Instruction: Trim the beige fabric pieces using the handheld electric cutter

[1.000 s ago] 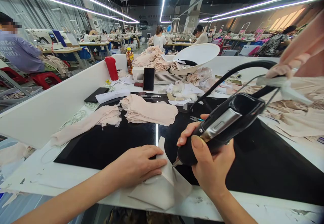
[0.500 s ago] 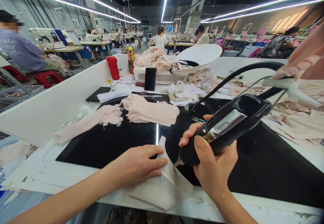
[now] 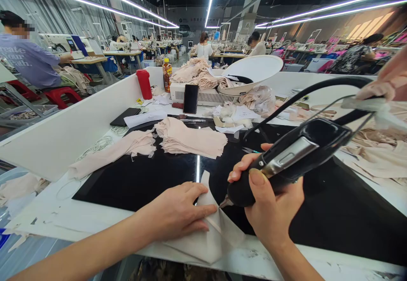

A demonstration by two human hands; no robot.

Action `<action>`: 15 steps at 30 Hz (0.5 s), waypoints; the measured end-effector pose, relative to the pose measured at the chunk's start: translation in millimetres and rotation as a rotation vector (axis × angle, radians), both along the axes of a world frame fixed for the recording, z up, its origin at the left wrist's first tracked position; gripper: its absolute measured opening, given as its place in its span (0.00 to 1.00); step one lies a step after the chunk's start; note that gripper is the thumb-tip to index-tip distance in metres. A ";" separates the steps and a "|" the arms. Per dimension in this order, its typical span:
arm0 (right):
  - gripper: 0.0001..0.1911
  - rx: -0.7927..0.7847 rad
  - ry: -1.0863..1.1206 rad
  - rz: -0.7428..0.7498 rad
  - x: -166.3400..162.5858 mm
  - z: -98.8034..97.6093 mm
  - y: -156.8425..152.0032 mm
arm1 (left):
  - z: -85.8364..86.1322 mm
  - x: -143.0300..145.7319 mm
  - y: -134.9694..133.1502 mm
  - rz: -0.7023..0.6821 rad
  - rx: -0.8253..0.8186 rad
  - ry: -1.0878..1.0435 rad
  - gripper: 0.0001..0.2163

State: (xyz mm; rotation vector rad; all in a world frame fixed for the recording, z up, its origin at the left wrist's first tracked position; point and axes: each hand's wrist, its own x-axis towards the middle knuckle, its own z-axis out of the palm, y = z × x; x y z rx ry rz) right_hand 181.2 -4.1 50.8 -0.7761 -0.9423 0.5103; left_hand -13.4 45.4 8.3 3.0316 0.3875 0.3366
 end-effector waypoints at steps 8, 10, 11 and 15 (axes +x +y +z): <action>0.21 0.018 0.005 -0.006 -2.8 0.1 8.3 | -2.2 2.0 0.0 -0.011 -0.007 -0.045 0.20; 0.19 0.006 -0.007 -0.008 -4.0 -0.2 8.6 | -2.8 2.4 -0.4 -0.013 -0.010 -0.066 0.20; 0.18 -0.002 -0.012 -0.011 -4.6 0.0 8.8 | -3.2 2.4 -0.7 -0.014 -0.012 -0.073 0.20; 0.19 0.002 0.017 -0.019 -6.2 1.5 12.1 | -4.6 2.3 -1.3 -0.008 -0.013 -0.078 0.19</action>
